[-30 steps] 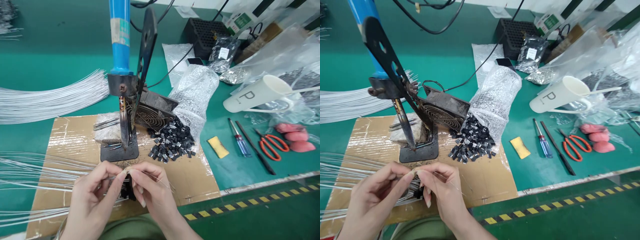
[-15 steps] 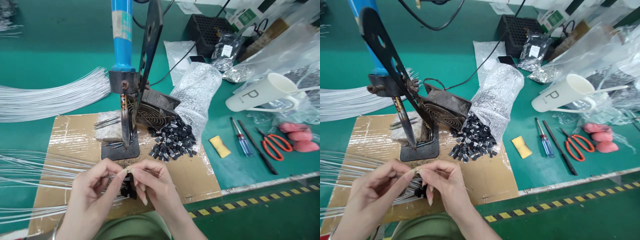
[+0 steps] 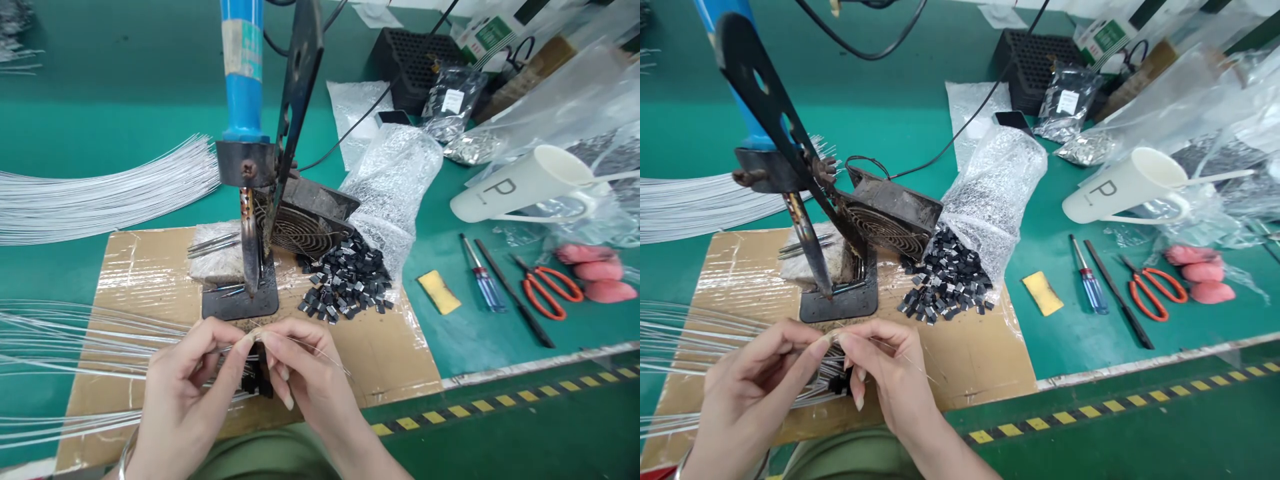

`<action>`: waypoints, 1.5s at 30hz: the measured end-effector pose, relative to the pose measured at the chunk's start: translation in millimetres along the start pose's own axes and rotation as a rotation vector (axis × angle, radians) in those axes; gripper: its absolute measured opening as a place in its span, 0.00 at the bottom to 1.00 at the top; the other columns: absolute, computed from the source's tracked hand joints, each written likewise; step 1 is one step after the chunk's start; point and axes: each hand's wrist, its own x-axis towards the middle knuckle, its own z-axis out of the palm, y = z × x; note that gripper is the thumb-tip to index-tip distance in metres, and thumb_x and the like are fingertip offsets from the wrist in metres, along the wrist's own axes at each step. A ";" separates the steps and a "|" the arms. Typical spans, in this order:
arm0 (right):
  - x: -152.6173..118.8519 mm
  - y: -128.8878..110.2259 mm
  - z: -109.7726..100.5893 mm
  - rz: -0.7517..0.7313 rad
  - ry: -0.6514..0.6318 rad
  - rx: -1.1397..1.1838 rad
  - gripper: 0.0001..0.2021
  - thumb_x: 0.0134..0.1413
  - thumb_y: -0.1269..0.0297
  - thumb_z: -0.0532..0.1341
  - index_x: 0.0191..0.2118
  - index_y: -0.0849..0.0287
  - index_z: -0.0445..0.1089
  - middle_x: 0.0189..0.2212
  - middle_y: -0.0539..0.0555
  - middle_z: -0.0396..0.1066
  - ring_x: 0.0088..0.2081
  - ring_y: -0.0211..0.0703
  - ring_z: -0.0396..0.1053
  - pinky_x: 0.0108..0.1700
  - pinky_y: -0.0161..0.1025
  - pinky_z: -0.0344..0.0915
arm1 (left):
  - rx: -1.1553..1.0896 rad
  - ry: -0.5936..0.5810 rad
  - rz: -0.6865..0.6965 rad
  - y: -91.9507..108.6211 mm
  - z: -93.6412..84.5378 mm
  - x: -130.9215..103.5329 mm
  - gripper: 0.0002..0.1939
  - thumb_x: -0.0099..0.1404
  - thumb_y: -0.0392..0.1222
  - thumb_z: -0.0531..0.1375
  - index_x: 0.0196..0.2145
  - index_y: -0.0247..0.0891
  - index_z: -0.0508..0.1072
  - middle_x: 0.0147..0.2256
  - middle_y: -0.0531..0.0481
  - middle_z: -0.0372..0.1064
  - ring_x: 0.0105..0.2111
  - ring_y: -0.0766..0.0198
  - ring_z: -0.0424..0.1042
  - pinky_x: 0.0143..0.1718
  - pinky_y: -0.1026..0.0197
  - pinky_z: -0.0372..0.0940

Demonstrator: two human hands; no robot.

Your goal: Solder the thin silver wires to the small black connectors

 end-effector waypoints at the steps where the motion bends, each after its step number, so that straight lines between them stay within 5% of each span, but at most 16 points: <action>1: 0.1 0.3 0.0 -0.001 0.000 0.003 0.09 0.52 0.58 0.79 0.30 0.57 0.87 0.19 0.45 0.70 0.12 0.23 0.59 0.13 0.22 0.55 | 0.008 0.000 0.005 -0.4 0.0 0.0 0.14 0.70 0.50 0.65 0.30 0.39 0.80 0.24 0.52 0.74 0.23 0.66 0.69 0.22 0.66 0.59; 10: 0.8 0.8 -0.1 -0.028 0.017 -0.019 0.09 0.52 0.57 0.79 0.29 0.56 0.86 0.18 0.44 0.69 0.12 0.23 0.58 0.13 0.22 0.54 | 0.032 0.016 -0.006 -4.8 3.3 -3.6 0.13 0.71 0.50 0.64 0.31 0.41 0.79 0.24 0.55 0.71 0.22 0.67 0.63 0.24 0.63 0.56; 21: -1.0 8.7 6.4 -0.040 0.066 0.047 0.10 0.50 0.56 0.79 0.31 0.57 0.87 0.18 0.43 0.67 0.12 0.24 0.55 0.12 0.23 0.54 | -0.008 0.042 0.078 -23.3 8.8 -7.4 0.09 0.73 0.46 0.64 0.35 0.42 0.79 0.28 0.53 0.75 0.24 0.65 0.69 0.24 0.63 0.60; 27: -1.6 10.2 6.2 -0.079 0.081 0.013 0.10 0.51 0.56 0.79 0.30 0.56 0.86 0.18 0.44 0.67 0.13 0.25 0.55 0.12 0.24 0.56 | -0.071 0.073 -0.042 -11.6 11.3 -8.5 0.11 0.72 0.47 0.64 0.33 0.42 0.79 0.27 0.53 0.74 0.25 0.65 0.68 0.26 0.64 0.61; 35: -2.2 -0.2 -4.6 -0.170 0.021 -0.238 0.09 0.57 0.56 0.76 0.32 0.56 0.86 0.22 0.47 0.72 0.15 0.30 0.65 0.15 0.27 0.64 | -0.079 -0.006 -0.027 -9.0 4.0 -5.1 0.13 0.73 0.46 0.63 0.30 0.40 0.78 0.23 0.56 0.68 0.21 0.69 0.59 0.22 0.65 0.53; 45: -1.0 -10.1 -11.9 -0.207 -0.030 -0.365 0.05 0.59 0.61 0.76 0.33 0.55 0.87 0.24 0.47 0.72 0.18 0.30 0.70 0.20 0.26 0.69 | -0.085 -0.098 -0.032 -15.1 1.1 -7.5 0.14 0.74 0.48 0.62 0.31 0.40 0.78 0.23 0.54 0.68 0.22 0.68 0.62 0.23 0.64 0.53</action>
